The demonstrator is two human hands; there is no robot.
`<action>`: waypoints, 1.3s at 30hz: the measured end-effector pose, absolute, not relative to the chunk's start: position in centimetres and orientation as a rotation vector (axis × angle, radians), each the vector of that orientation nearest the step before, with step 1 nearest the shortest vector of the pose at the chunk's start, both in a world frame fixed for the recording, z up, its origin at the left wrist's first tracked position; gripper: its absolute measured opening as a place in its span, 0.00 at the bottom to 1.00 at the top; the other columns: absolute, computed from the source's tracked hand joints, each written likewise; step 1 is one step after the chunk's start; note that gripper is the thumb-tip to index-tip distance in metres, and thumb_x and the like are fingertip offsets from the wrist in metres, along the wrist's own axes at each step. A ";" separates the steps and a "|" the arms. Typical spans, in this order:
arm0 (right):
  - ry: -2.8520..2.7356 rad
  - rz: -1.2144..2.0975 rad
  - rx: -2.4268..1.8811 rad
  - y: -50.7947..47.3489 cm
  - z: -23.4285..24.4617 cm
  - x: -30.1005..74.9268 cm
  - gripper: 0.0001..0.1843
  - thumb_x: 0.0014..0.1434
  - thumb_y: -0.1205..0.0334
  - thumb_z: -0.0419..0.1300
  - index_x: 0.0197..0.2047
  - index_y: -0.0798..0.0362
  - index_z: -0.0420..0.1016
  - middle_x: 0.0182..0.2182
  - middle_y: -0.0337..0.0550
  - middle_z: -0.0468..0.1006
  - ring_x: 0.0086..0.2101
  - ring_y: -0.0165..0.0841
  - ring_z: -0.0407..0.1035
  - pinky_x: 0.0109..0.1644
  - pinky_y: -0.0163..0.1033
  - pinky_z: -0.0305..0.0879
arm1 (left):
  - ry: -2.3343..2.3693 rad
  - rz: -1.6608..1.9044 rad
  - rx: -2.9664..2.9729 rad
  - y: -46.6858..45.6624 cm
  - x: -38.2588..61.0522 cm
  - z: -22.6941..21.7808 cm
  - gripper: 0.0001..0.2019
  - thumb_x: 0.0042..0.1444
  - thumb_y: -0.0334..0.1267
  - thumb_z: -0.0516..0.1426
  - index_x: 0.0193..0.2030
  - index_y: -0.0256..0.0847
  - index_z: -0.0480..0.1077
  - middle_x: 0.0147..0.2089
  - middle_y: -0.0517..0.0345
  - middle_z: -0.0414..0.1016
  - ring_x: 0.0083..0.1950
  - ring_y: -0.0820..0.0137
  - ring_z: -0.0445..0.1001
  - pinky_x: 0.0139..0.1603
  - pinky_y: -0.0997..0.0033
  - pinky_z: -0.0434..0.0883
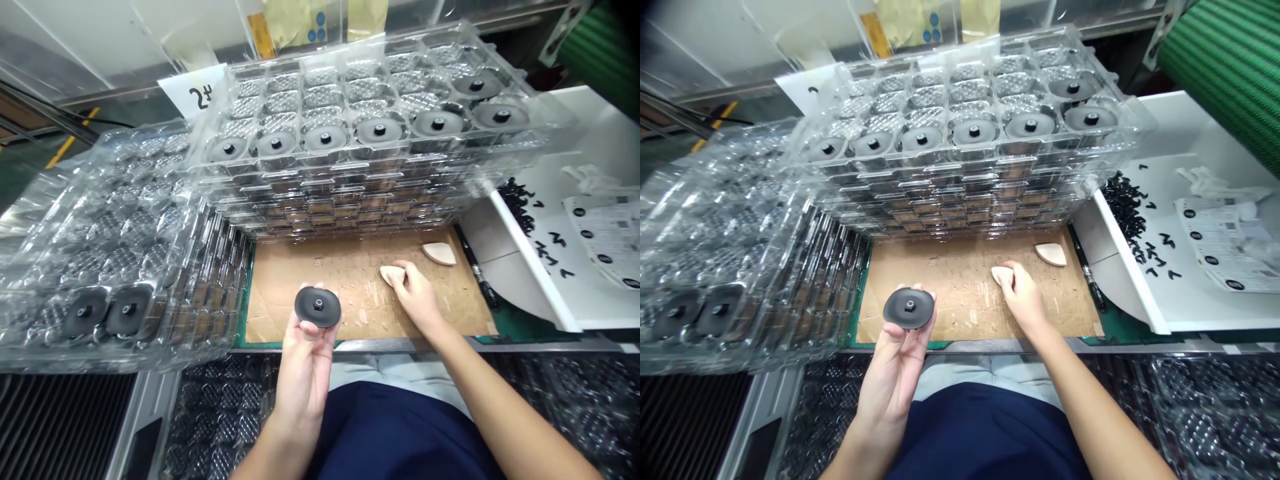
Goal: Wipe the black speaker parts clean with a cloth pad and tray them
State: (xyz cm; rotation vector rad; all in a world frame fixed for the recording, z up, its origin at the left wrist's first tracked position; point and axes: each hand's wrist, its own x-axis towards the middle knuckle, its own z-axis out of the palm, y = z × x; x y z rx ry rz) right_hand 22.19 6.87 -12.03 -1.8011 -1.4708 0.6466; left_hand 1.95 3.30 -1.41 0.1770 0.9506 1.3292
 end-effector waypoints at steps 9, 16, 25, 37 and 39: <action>-1.622 0.959 -1.331 3.5 1.5 16.2 0.08 0.62 0.64 0.53 0.43 0.53 0.71 0.35 0.40 0.77 0.32 0.28 0.71 0.32 0.30 0.65 | 0.907 1.352 0.290 3.0 2.2 -1.9 0.25 0.40 0.33 0.69 0.48 0.46 0.74 0.49 0.52 0.76 0.46 0.69 0.76 0.45 0.76 0.74; -1.730 0.863 -1.299 2.9 2.9 15.9 0.09 0.60 0.71 0.55 0.41 0.57 0.75 0.35 0.41 0.79 0.33 0.27 0.72 0.37 0.28 0.66 | 1.009 1.404 0.364 1.8 2.2 -1.1 0.31 0.31 0.34 0.72 0.47 0.50 0.74 0.48 0.57 0.78 0.49 0.67 0.76 0.49 0.77 0.72; -1.727 0.909 -1.236 3.2 3.3 16.2 0.09 0.60 0.70 0.55 0.42 0.57 0.75 0.34 0.42 0.79 0.31 0.28 0.72 0.35 0.30 0.67 | 1.035 1.362 0.366 1.7 2.1 -0.6 0.30 0.32 0.37 0.71 0.47 0.51 0.74 0.49 0.59 0.78 0.50 0.66 0.75 0.49 0.75 0.73; -1.686 1.114 -1.242 3.8 2.7 16.3 0.08 0.60 0.70 0.56 0.39 0.53 0.75 0.30 0.35 0.78 0.24 0.24 0.68 0.27 0.27 0.63 | 1.050 1.348 0.331 2.4 2.4 -0.8 0.29 0.29 0.37 0.72 0.44 0.49 0.75 0.45 0.60 0.79 0.46 0.68 0.76 0.44 0.79 0.73; -1.664 1.022 -1.335 3.8 2.9 16.2 0.08 0.60 0.70 0.55 0.39 0.54 0.75 0.31 0.37 0.79 0.27 0.26 0.70 0.30 0.28 0.64 | 1.067 1.365 0.330 2.5 2.4 -0.8 0.29 0.29 0.38 0.72 0.44 0.48 0.75 0.45 0.59 0.79 0.45 0.70 0.76 0.46 0.80 0.73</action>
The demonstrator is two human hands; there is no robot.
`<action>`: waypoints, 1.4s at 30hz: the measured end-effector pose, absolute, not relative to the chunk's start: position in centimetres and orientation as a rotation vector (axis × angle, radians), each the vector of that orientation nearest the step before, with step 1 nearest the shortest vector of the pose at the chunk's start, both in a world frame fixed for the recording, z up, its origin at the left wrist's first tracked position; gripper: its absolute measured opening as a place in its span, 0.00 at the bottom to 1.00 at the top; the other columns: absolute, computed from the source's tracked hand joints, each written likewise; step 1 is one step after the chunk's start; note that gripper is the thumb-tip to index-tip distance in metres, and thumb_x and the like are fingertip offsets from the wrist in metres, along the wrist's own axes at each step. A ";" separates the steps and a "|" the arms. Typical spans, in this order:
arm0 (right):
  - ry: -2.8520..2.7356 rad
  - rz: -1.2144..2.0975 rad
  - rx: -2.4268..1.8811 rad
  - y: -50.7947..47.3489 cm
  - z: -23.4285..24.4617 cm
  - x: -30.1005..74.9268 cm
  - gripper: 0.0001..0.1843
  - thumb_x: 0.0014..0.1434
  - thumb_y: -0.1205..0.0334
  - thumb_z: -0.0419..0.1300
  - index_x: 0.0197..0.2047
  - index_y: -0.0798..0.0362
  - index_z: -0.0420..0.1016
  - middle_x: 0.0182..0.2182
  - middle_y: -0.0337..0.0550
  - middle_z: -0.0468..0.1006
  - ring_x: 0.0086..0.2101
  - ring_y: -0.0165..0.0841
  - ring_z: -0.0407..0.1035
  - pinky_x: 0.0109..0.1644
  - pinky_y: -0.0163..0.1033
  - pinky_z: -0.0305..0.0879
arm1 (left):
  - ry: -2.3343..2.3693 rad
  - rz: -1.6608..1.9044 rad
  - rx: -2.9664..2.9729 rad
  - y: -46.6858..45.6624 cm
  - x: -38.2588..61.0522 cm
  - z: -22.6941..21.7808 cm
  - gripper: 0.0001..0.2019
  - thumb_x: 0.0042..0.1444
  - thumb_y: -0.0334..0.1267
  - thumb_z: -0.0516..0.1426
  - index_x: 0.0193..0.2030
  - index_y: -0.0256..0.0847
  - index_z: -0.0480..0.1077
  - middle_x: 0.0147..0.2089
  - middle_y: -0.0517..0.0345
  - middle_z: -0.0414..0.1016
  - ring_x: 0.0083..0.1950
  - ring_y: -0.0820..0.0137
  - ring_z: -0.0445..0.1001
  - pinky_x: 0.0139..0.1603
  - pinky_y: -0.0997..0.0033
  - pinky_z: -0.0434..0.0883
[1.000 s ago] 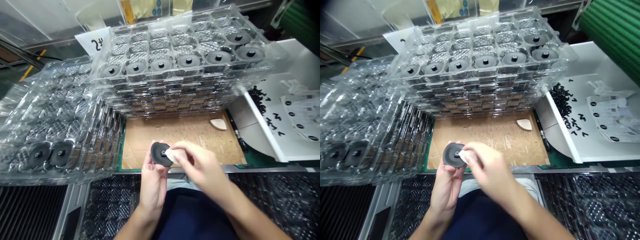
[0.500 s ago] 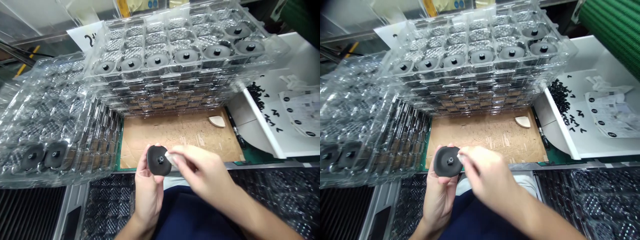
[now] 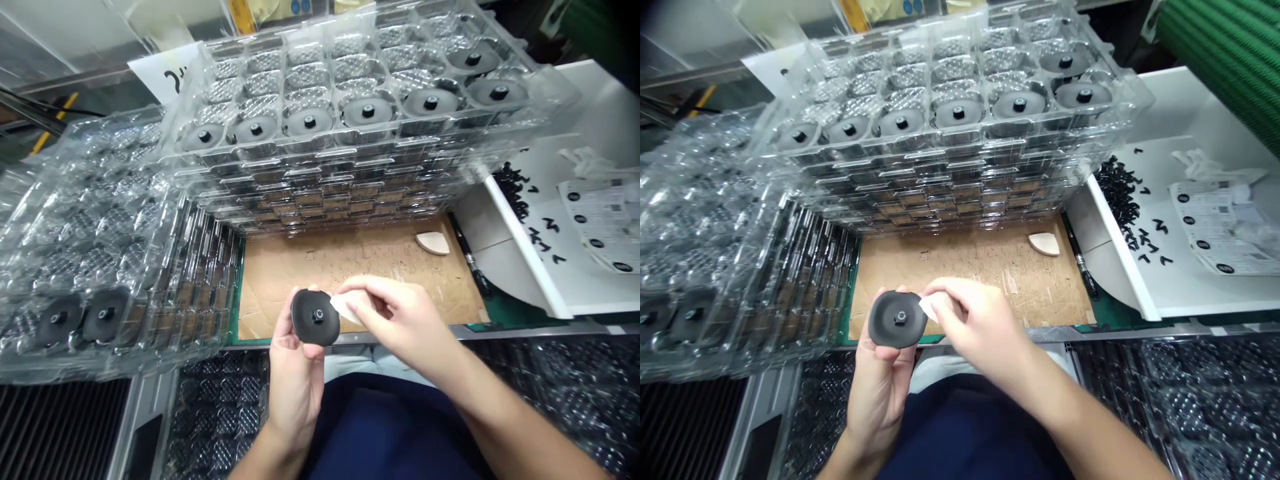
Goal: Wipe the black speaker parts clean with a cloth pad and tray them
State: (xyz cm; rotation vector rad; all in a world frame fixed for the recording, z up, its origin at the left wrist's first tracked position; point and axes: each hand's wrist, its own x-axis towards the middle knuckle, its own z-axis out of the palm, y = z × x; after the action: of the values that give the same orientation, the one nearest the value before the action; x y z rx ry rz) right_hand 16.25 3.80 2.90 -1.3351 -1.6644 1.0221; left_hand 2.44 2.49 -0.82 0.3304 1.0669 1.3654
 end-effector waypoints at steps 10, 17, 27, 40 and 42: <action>-1.555 1.001 -1.598 5.4 -4.7 18.2 0.11 0.60 0.61 0.53 0.38 0.52 0.77 0.32 0.40 0.80 0.30 0.33 0.72 0.34 0.35 0.66 | 0.995 1.344 0.328 3.1 2.3 -1.6 0.26 0.41 0.41 0.68 0.50 0.47 0.72 0.52 0.53 0.75 0.52 0.63 0.73 0.56 0.69 0.70; -1.550 1.109 -1.609 2.0 -9.2 18.1 0.12 0.59 0.59 0.54 0.36 0.52 0.78 0.36 0.43 0.81 0.36 0.38 0.76 0.39 0.41 0.71 | 0.990 1.291 0.342 3.3 2.3 -1.6 0.33 0.40 0.43 0.68 0.56 0.47 0.67 0.53 0.51 0.74 0.53 0.63 0.73 0.50 0.72 0.72; -1.679 0.911 -1.092 4.1 3.3 16.0 0.10 0.62 0.69 0.52 0.44 0.54 0.73 0.37 0.44 0.77 0.37 0.32 0.71 0.41 0.35 0.69 | 0.924 1.090 0.355 2.5 2.5 -1.6 0.25 0.47 0.41 0.65 0.54 0.45 0.69 0.48 0.53 0.76 0.45 0.68 0.75 0.42 0.78 0.73; -1.854 1.112 -1.184 3.1 3.8 18.0 0.09 0.60 0.72 0.56 0.38 0.52 0.75 0.30 0.36 0.76 0.30 0.27 0.69 0.34 0.30 0.64 | 0.859 0.940 0.202 2.2 2.0 -1.1 0.23 0.41 0.33 0.68 0.47 0.46 0.74 0.48 0.56 0.77 0.47 0.70 0.75 0.46 0.79 0.72; -1.880 0.948 -1.333 3.0 3.8 18.6 0.09 0.60 0.71 0.56 0.40 0.53 0.75 0.31 0.38 0.77 0.30 0.29 0.70 0.33 0.32 0.63 | 0.824 0.950 0.213 2.3 2.2 -1.0 0.23 0.40 0.34 0.69 0.46 0.45 0.75 0.47 0.56 0.78 0.46 0.70 0.75 0.47 0.80 0.72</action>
State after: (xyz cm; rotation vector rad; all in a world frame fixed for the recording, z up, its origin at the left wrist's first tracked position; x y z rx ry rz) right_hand 18.59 3.00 3.82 -1.3333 -1.8801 0.9484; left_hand 2.17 2.26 -0.96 0.2125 0.8243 0.9501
